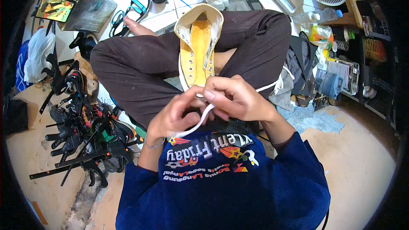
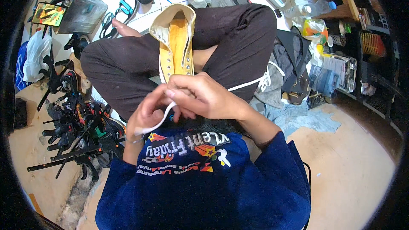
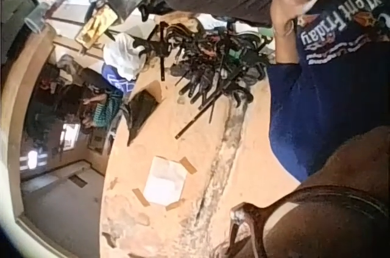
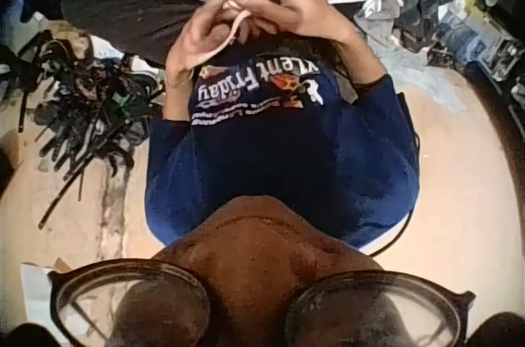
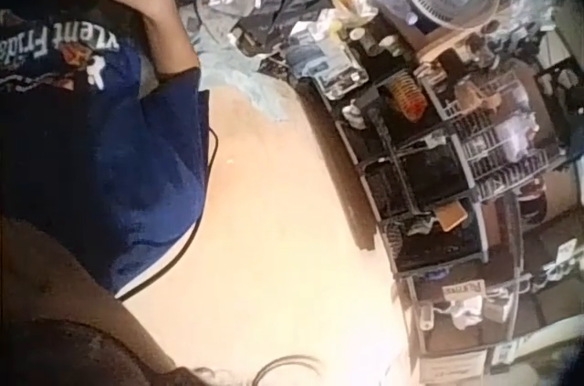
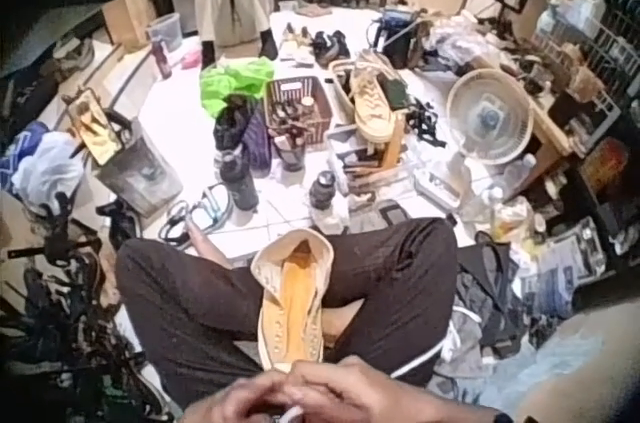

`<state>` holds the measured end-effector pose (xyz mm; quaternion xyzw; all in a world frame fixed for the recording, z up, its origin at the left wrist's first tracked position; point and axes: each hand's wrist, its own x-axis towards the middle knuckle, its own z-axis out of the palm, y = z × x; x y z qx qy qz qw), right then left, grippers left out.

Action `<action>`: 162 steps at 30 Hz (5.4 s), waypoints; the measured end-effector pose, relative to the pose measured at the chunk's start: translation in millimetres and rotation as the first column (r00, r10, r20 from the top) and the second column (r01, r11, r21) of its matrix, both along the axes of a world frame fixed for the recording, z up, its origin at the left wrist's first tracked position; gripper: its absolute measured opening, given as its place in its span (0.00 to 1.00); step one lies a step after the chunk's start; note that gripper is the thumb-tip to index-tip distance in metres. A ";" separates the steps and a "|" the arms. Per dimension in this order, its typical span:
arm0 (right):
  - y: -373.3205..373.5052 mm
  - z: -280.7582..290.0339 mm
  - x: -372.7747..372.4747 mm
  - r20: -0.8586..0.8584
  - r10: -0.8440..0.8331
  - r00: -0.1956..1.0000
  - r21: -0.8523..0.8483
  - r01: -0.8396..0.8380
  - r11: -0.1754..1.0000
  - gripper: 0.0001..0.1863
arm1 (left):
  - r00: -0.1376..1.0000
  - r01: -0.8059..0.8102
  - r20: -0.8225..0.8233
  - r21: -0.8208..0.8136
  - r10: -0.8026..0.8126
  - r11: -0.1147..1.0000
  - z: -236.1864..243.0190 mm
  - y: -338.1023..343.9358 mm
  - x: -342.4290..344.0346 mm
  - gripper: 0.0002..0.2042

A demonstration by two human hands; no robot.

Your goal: Relacing a high-top sneaker and inspecting its interior for repair.

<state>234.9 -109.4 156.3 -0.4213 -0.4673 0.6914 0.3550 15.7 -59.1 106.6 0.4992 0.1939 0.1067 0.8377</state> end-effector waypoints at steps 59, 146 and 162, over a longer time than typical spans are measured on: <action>-371.4 -21.6 478.0 0.616 -0.738 -0.277 0.276 0.953 -0.127 0.30 | -0.209 -0.972 0.176 0.071 0.962 -0.224 29.6 145.8 -322.4 0.13; 33.3 -96.5 -2.8 0.822 -0.367 0.435 0.270 0.271 0.924 0.15 | 0.754 0.454 -0.583 0.795 0.302 0.402 -29.0 102.9 82.2 0.18; 32.4 -83.3 0.7 0.768 -0.408 0.493 0.366 0.184 0.912 0.13 | 0.869 0.223 -0.418 0.809 0.266 0.543 -35.9 102.6 54.9 0.15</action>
